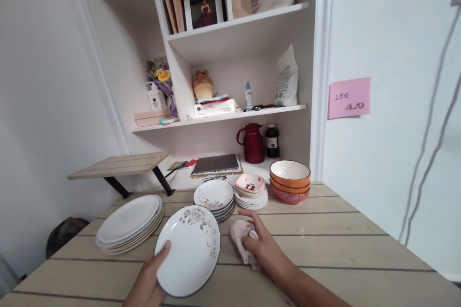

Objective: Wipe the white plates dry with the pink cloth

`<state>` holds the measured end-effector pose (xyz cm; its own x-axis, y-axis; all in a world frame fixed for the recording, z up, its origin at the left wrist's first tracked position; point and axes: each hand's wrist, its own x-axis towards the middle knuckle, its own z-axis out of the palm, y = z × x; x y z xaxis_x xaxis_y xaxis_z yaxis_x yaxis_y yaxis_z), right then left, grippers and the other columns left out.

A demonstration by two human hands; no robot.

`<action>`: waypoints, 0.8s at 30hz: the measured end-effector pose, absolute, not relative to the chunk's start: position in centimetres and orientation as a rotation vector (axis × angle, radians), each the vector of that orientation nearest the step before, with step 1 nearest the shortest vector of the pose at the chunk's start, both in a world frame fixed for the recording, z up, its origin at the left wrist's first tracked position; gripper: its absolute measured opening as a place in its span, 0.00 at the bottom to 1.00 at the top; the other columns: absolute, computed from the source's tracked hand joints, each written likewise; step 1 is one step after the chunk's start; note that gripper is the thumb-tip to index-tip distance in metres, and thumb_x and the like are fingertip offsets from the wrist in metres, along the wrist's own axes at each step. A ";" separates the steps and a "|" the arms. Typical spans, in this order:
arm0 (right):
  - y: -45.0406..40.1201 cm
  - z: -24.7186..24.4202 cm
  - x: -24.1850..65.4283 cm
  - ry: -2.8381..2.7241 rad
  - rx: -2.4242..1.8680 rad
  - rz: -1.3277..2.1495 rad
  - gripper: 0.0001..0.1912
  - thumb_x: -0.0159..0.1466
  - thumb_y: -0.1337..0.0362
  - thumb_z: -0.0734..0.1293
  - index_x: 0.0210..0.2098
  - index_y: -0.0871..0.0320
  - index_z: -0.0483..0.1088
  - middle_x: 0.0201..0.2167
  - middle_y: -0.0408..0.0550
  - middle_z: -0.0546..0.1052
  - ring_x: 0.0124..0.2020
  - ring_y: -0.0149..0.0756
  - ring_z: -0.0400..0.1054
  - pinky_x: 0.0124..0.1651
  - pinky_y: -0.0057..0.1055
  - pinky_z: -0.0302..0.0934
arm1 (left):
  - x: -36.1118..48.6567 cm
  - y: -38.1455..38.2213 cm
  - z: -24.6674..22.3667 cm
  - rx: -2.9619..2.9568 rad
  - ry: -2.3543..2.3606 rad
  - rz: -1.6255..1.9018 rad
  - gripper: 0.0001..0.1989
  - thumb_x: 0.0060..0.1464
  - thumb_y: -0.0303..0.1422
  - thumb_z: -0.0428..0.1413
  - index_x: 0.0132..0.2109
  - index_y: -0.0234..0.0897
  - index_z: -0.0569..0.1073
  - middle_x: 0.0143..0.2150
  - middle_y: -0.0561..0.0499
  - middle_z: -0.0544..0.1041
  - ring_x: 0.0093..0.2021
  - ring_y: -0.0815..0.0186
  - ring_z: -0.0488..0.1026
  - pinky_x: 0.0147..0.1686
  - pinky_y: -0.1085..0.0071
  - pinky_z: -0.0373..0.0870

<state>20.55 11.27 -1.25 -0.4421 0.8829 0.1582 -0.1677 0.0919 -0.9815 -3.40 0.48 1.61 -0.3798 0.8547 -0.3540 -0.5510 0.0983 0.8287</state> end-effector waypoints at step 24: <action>12.0 -2.3 19.7 -1.700 -0.626 1.434 0.21 0.47 0.73 0.59 0.40 0.55 0.67 0.28 0.39 0.69 0.28 0.30 0.61 0.29 0.23 0.56 | -5.4 15.1 4.9 0.288 1.262 1.603 0.31 0.52 0.19 0.55 0.63 0.35 0.59 0.42 0.41 0.80 0.38 0.56 0.79 0.37 0.60 0.77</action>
